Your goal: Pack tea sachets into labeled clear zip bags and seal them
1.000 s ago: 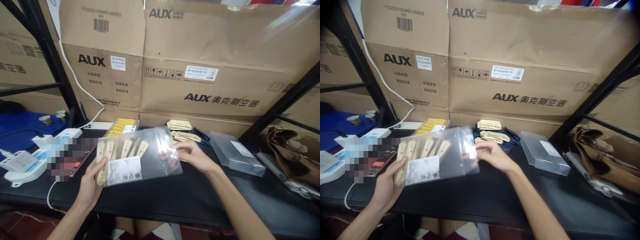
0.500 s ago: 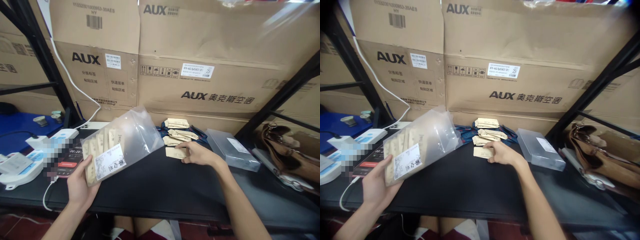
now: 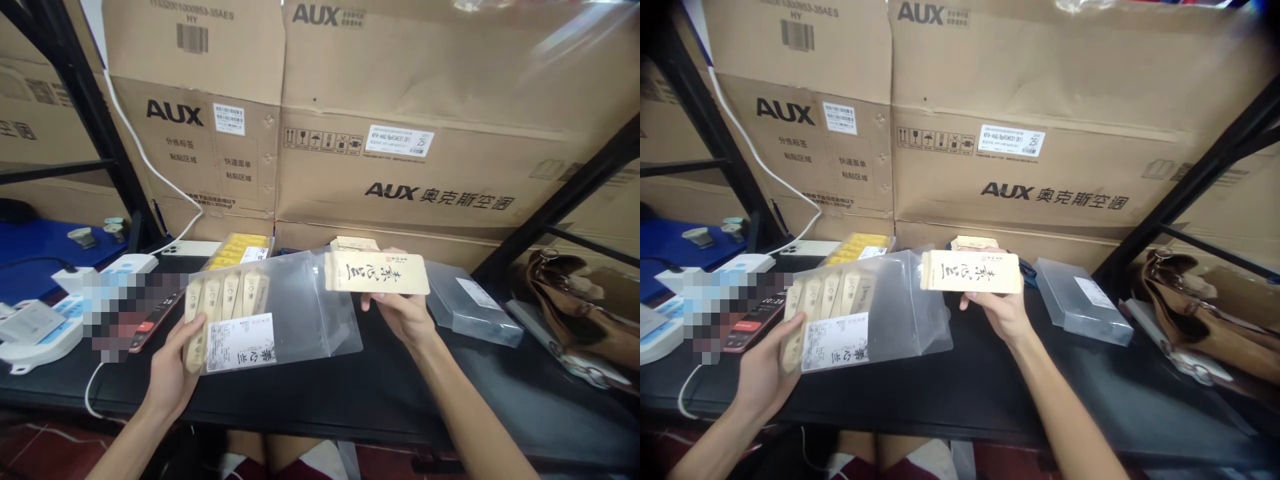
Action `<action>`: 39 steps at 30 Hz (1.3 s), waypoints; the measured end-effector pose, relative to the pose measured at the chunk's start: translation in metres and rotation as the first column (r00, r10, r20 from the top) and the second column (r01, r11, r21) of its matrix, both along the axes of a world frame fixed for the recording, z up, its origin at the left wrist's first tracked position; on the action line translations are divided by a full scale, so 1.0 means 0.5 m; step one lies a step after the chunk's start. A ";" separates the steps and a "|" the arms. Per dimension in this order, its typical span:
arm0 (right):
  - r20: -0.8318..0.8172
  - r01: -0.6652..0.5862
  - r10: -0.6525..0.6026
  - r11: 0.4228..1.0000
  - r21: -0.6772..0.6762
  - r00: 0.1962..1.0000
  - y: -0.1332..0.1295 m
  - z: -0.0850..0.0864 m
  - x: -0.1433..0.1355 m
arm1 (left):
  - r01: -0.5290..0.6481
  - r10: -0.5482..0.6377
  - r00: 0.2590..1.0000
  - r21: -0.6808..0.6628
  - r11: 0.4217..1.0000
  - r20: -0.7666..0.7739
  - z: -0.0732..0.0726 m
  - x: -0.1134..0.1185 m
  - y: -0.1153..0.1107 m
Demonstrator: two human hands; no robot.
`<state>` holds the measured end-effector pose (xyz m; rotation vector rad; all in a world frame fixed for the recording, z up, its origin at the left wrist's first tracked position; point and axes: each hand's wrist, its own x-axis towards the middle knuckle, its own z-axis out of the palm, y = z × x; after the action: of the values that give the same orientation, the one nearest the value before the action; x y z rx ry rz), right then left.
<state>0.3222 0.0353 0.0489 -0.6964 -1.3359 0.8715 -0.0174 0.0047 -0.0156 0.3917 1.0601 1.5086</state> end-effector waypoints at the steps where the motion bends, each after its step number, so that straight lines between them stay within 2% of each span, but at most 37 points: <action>1: 0.013 -0.055 0.056 0.998 -0.035 0.998 -0.002 0.000 -0.004 | 0.004 -0.004 1.000 -0.003 1.000 -0.013 -0.003 -0.002 0.000; 3: 0.110 -0.151 0.164 0.981 -0.122 0.980 -0.006 0.002 -0.008 | 0.023 -0.023 0.999 0.002 1.000 -0.040 -0.006 -0.004 -0.001; 5: 0.263 -0.205 0.264 0.951 -0.229 0.928 -0.010 0.004 -0.013 | 0.046 -0.044 0.996 0.017 0.999 -0.080 -0.004 0.001 -0.003; 9: 0.468 -0.223 0.451 0.857 -0.464 0.760 -0.024 -0.007 -0.043 | 0.136 -0.112 0.969 0.097 0.986 -0.221 0.006 0.020 -0.013; 11: 0.523 -0.214 0.499 0.833 -0.510 0.691 -0.030 -0.023 -0.063 | 0.183 -0.143 0.949 0.121 0.976 -0.281 0.006 0.028 -0.017; 13: 0.593 -0.169 0.424 0.884 -0.436 0.684 -0.033 -0.041 -0.079 | 0.213 -0.162 0.932 0.128 0.969 -0.325 0.002 0.030 -0.018; 15: 0.622 -0.145 0.298 0.947 -0.286 0.724 -0.034 -0.053 -0.087 | 0.242 -0.184 0.915 0.124 0.962 -0.359 -0.004 0.027 -0.017; 16: 0.621 -0.158 0.268 0.961 -0.227 0.736 -0.034 -0.055 -0.087 | 0.249 -0.191 0.910 0.117 0.961 -0.368 -0.006 0.025 -0.016; 18: 0.615 -0.250 0.315 0.949 -0.192 0.723 -0.037 -0.050 -0.082 | 0.247 -0.202 0.913 0.086 0.965 -0.354 -0.007 0.020 -0.014; 21: 0.572 -0.421 0.501 0.863 -0.279 0.649 -0.040 -0.029 -0.069 | 0.207 -0.195 0.949 0.021 0.978 -0.249 -0.003 0.012 -0.009; 22: 0.531 -0.446 0.523 0.851 -0.278 0.666 -0.039 -0.022 -0.064 | 0.184 -0.180 0.963 0.002 0.983 -0.202 0.000 0.010 -0.007; 23: 0.479 -0.437 0.499 0.866 -0.244 0.722 -0.035 -0.017 -0.058 | 0.157 -0.157 0.975 -0.012 0.987 -0.154 0.003 0.007 -0.004; 24: 0.409 -0.375 0.412 0.911 -0.173 0.814 -0.028 -0.015 -0.050 | 0.125 -0.126 0.986 -0.019 0.992 -0.107 0.006 0.005 -0.002; 25: 0.320 -0.251 0.265 0.964 -0.085 0.909 -0.018 -0.016 -0.041 | 0.090 -0.091 0.994 -0.015 0.996 -0.064 0.009 0.004 0.001; 26: 0.235 -0.077 0.076 0.997 -0.006 0.969 -0.004 -0.020 -0.028 | 0.055 -0.055 0.998 -0.001 0.999 -0.025 0.013 0.003 0.003; 27: 0.200 0.128 -0.137 0.990 0.060 0.970 0.012 -0.027 -0.013 | 0.016 -0.016 1.000 0.021 1.000 0.008 0.016 0.002 0.004; 28: 0.209 0.316 -0.334 0.942 0.117 0.919 0.030 -0.036 0.006 | -0.021 0.020 0.999 0.042 0.999 0.035 0.020 0.001 0.006; 29: 0.290 0.463 -0.494 0.869 0.173 0.820 0.048 -0.046 0.027 | -0.056 0.053 0.997 0.058 0.997 0.056 0.023 0.001 0.006; 30: 0.414 0.551 -0.597 0.800 0.239 0.687 0.067 -0.057 0.049 | -0.082 0.077 0.994 0.070 0.994 0.073 0.026 0.001 0.007; 31: 0.492 0.580 -0.631 0.766 0.277 0.600 0.085 -0.066 0.072 | -0.095 0.088 0.992 0.076 0.993 0.085 0.029 0.002 0.007; 33: 0.591 0.589 -0.639 0.745 0.314 0.493 0.115 -0.081 0.116 | -0.098 0.090 0.991 0.077 0.992 0.103 0.031 0.003 0.006; 39: 0.714 0.585 -0.612 0.732 0.350 0.340 0.162 -0.104 0.198 | -0.078 0.071 0.991 0.059 0.995 0.112 0.018 0.006 0.005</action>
<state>0.4215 0.1163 -0.0030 -1.5713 -1.6604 -0.1691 -0.0145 0.0073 -0.0064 0.3115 0.9511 1.6149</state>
